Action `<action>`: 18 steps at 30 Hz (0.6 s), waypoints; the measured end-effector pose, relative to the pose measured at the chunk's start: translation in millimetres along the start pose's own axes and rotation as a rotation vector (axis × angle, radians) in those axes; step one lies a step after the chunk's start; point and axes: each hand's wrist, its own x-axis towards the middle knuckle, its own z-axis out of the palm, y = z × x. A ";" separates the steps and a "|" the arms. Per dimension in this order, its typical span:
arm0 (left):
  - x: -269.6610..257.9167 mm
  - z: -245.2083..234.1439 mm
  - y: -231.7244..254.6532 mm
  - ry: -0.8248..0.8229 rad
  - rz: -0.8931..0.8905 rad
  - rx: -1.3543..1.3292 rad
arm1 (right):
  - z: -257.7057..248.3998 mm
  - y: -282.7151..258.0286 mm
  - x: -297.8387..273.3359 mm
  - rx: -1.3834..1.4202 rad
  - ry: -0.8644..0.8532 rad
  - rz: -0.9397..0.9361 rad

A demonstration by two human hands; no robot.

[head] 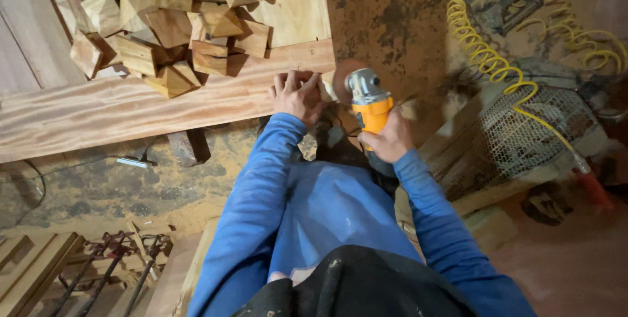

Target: The person uses an angle grinder with a sanding disc to smooth the edges of small wooden blocks. They pick up each block from a pile on a workbench, hold it with one hand, and sand it with the other, then place it back on the bench.

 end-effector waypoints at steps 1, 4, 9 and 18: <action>-0.2 -0.1 -1.0 -0.008 -0.006 -0.001 | -1.2 3.4 -0.4 0.007 0.003 0.023; 0.2 3.1 -0.9 0.019 -0.013 -0.041 | -5.3 15.4 -2.6 -0.097 0.091 -0.077; 0.4 9.7 -3.8 0.036 -0.054 -0.054 | -12.1 24.2 -7.4 -0.026 0.108 0.041; 13.0 13.7 -14.3 -0.010 0.000 -0.015 | -18.8 11.3 -7.0 0.037 0.058 0.081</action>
